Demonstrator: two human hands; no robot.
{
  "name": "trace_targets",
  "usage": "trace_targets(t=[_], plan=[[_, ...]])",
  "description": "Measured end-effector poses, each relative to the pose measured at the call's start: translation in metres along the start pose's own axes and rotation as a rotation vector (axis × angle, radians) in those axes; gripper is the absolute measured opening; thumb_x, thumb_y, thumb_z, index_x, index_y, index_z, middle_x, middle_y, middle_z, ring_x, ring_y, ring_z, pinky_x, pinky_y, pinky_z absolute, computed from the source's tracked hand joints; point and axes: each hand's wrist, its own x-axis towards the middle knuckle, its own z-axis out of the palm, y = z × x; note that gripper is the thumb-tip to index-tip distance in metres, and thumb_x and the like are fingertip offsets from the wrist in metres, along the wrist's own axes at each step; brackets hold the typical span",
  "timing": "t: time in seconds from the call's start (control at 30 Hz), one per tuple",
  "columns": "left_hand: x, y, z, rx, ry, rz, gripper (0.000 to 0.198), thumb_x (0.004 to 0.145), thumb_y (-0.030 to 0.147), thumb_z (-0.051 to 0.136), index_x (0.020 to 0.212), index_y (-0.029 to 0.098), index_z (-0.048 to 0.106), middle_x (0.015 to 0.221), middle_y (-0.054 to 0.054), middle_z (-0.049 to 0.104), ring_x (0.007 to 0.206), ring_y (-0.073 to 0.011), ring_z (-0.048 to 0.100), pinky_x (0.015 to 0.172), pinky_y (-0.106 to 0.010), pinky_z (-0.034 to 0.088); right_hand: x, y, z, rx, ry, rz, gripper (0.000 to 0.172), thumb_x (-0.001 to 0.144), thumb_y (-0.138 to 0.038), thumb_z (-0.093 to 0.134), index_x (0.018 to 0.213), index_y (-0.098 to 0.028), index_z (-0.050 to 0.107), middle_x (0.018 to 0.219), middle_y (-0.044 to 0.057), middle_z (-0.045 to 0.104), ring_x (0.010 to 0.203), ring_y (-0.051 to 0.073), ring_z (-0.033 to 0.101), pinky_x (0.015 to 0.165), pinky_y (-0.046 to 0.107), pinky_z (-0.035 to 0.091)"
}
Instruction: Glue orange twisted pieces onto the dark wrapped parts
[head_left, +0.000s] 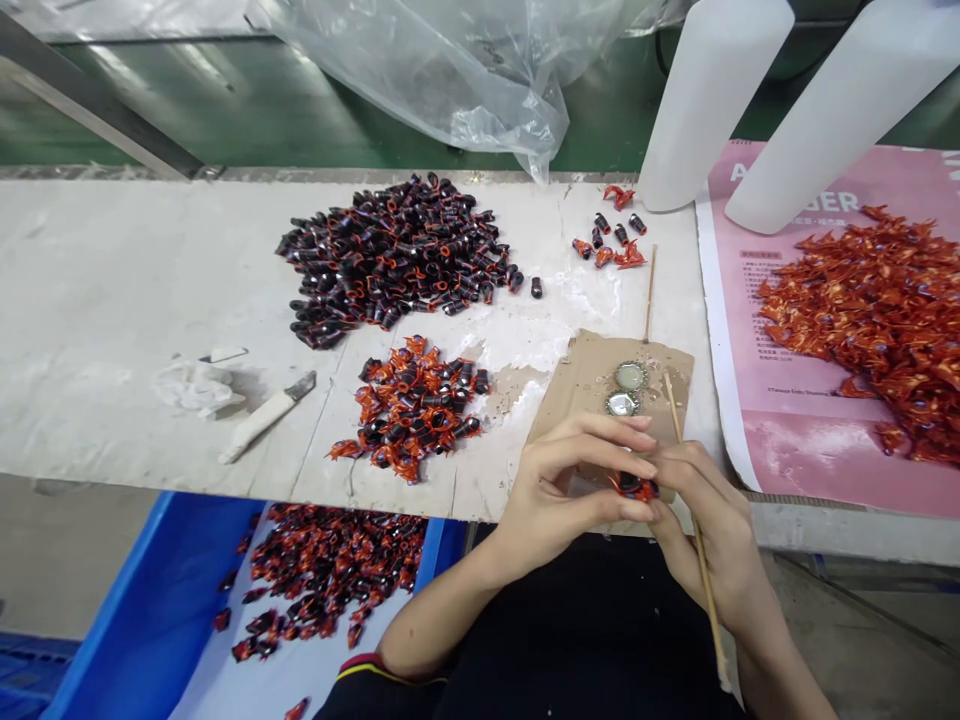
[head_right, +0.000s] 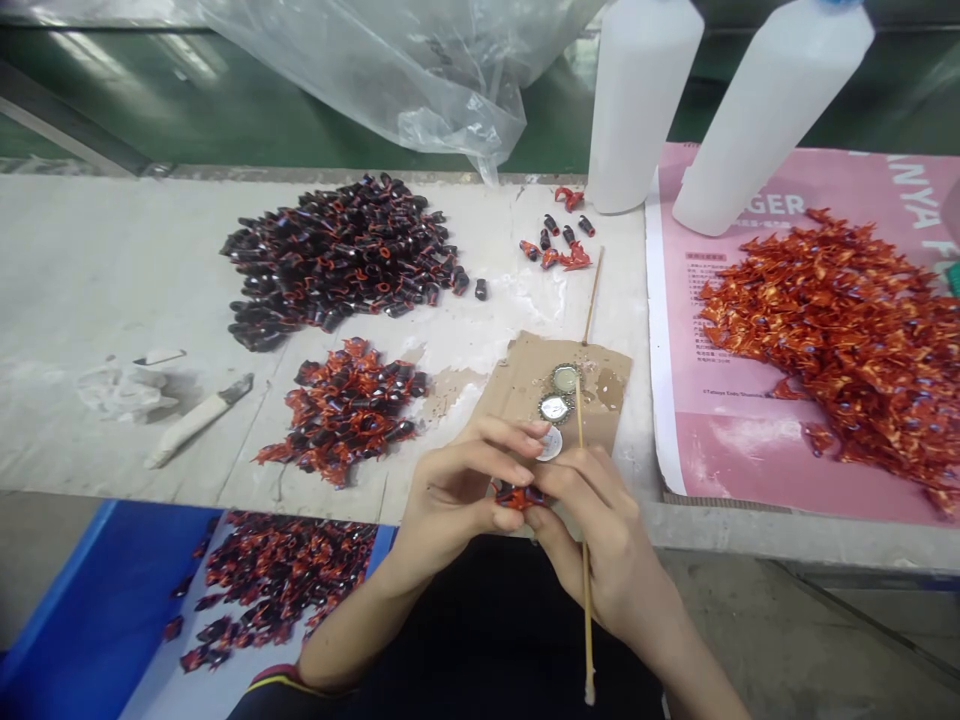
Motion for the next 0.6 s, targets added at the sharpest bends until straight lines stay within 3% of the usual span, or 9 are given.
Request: trace_targets(t=[0.1, 0.27, 0.43, 0.6], plan=[[-0.003, 0.001, -0.004, 0.080, 0.039, -0.003, 0.014, 0.080, 0.027, 0.078, 0.092, 0.021, 0.075, 0.102, -0.008, 0.075, 0.111, -0.0224, 0.069, 0.099, -0.037, 0.057, 0.000, 0.004, 0.000, -0.063, 0.018, 0.020, 0.025, 0.089, -0.022, 0.059, 0.114, -0.025, 0.059, 0.096, 0.005, 0.067, 0.088, 0.020, 0.065, 0.074, 0.034, 0.055], [-0.008, 0.003, -0.015, 0.355, 0.106, 0.075, 0.017, 0.079, 0.022, 0.078, 0.095, 0.018, 0.073, 0.091, -0.007, 0.076, 0.088, -0.0175, 0.072, 0.076, -0.026, 0.060, -0.003, 0.013, -0.004, -0.183, 0.112, 0.039, 0.032, 0.089, -0.017, 0.059, 0.120, -0.026, 0.056, 0.099, 0.005, 0.063, 0.090, 0.019, 0.064, 0.078, 0.035, 0.056], [-0.011, 0.003, -0.026, 0.537, 0.145, 0.193, 0.019, 0.078, 0.016, 0.078, 0.096, 0.018, 0.070, 0.089, -0.005, 0.073, 0.084, -0.0149, 0.070, 0.076, -0.023, 0.058, -0.004, 0.024, -0.016, -0.289, 0.187, 0.004, 0.039, 0.088, -0.011, 0.059, 0.123, -0.028, 0.055, 0.101, 0.004, 0.061, 0.093, 0.018, 0.062, 0.080, 0.033, 0.054], [-0.014, 0.007, -0.036, 0.703, 0.168, 0.233, 0.017, 0.081, 0.014, 0.074, 0.098, 0.018, 0.069, 0.090, -0.005, 0.072, 0.082, -0.0144, 0.069, 0.072, -0.022, 0.056, -0.008, 0.037, -0.030, -0.351, 0.248, 0.069, 0.036, 0.088, -0.014, 0.057, 0.118, -0.034, 0.061, 0.104, 0.007, 0.067, 0.097, 0.024, 0.065, 0.083, 0.041, 0.053]])
